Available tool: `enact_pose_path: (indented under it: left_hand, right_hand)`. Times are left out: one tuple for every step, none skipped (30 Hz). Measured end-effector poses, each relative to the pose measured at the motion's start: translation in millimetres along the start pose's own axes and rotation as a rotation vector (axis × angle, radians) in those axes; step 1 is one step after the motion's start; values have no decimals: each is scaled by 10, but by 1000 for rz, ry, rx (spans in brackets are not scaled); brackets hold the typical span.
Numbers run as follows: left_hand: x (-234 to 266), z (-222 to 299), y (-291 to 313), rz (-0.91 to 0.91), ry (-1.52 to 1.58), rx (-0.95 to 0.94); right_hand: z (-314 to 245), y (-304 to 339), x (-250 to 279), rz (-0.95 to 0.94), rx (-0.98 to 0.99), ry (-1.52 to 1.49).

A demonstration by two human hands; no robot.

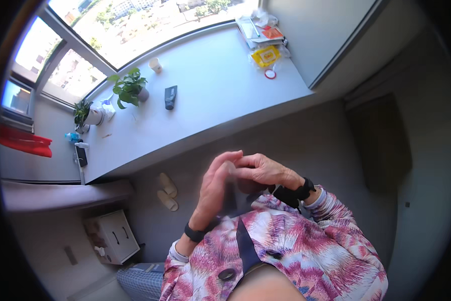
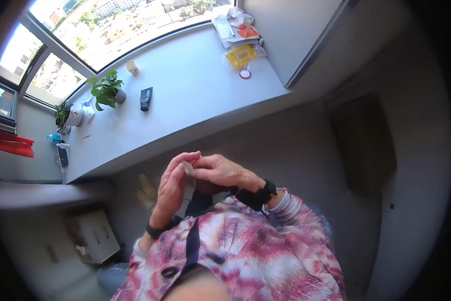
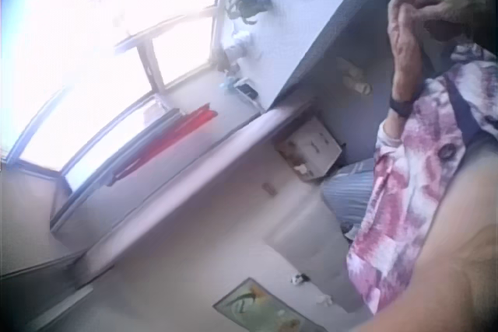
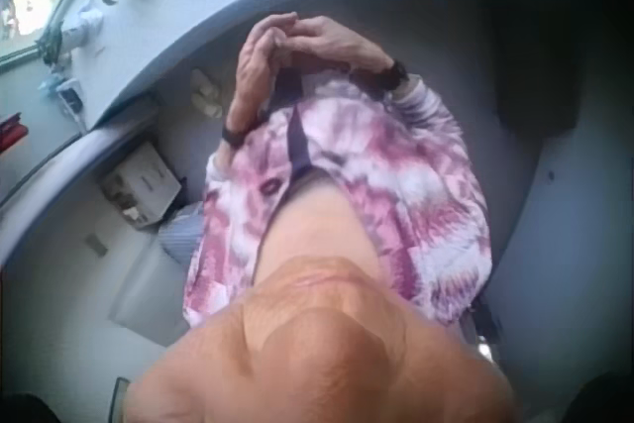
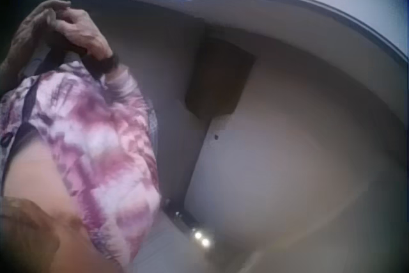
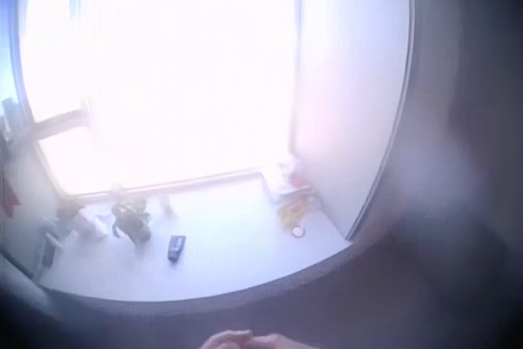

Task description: The person cleans a window frame and sill using a cloth. The person first picks up a cloth and a bottle from a table, walks to a window, and wipes the frame, latch, and sill by hand before putting the cloth away in a cupboard.

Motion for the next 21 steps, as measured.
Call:
enact_pose_path:
  left_hand:
    - [-55, -17, -38, -48, -33, 47]
    - [-77, -70, -65, -63, -89, 42]
    - [-79, -126, -81, -79, -144, 34]
    - [-77, -154, -107, -83, -177, 61]
    - [-65, -154, -92, -90, -183, 83]
    - [-43, -131, -83, -77, -161, 115]
    - [-40, -130, -144, -88, -136, 159]
    - [-49, -122, -176, -65, -157, 196]
    - [48, -113, -204, -52, -219, 194]
    - [90, -109, -235, -49, -235, 207]
    - [185, -100, -227, -16, -237, 208]
    - [264, -76, -258, 12, -242, 233]
    - [319, -64, -312, 35, -265, 241]
    - [398, -60, -392, 36, -244, 258]
    - [465, -27, -469, 28, -250, 279]
    - [496, 0, -581, 15, -259, 295]
    - [506, 9, -703, 12, -267, 311]
    - [480, -15, -816, -34, -282, 318]
    - [411, -14, -947, -68, -309, 332]
    - [399, -2, -1071, -124, -311, 333]
    - [289, -20, -1214, -179, -324, 367]
  right_hand:
    - [6, 124, 61, 47, -18, -28]
    - [113, 216, 137, 90, -17, -37]
    - [237, 306, 203, 130, -16, -44]
    - [329, 391, 257, 185, -43, -66]
    - [387, 477, 298, 282, -41, 7]
    - [458, 559, 336, 307, -66, -17]
    - [553, 660, 392, 359, -98, -43]
    - [648, 750, 430, 435, -61, -32]
    - [756, 761, 452, 492, -74, -48]
    - [873, 796, 491, 526, -91, -114]
    - [931, 817, 531, 548, -97, -180]
    - [933, 844, 573, 584, -93, -201]
    - [920, 878, 609, 628, -87, -220]
    - [919, 907, 639, 705, -74, -255]
    - [937, 933, 649, 774, -59, -291]
    - [1086, 914, 680, 909, 39, -206]
    - [1029, 973, 687, 992, 30, -236]
    - [1000, 1120, 652, 1004, 4, -324]
    - [988, 1255, 624, 1005, -20, -432]
    - [979, 1321, 591, 1051, -18, -447]
    - [1009, 1439, 529, 1118, -74, -457]
Point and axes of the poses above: each hand's wrist, its own y-axis away from the middle knuckle, its own x-axis out of the back of the hand, z = x × y, the point moved 1 cm from there along -y, towards the middle knuckle, and after that the axes turned 12 degrees about y, right-handed, at the moved point
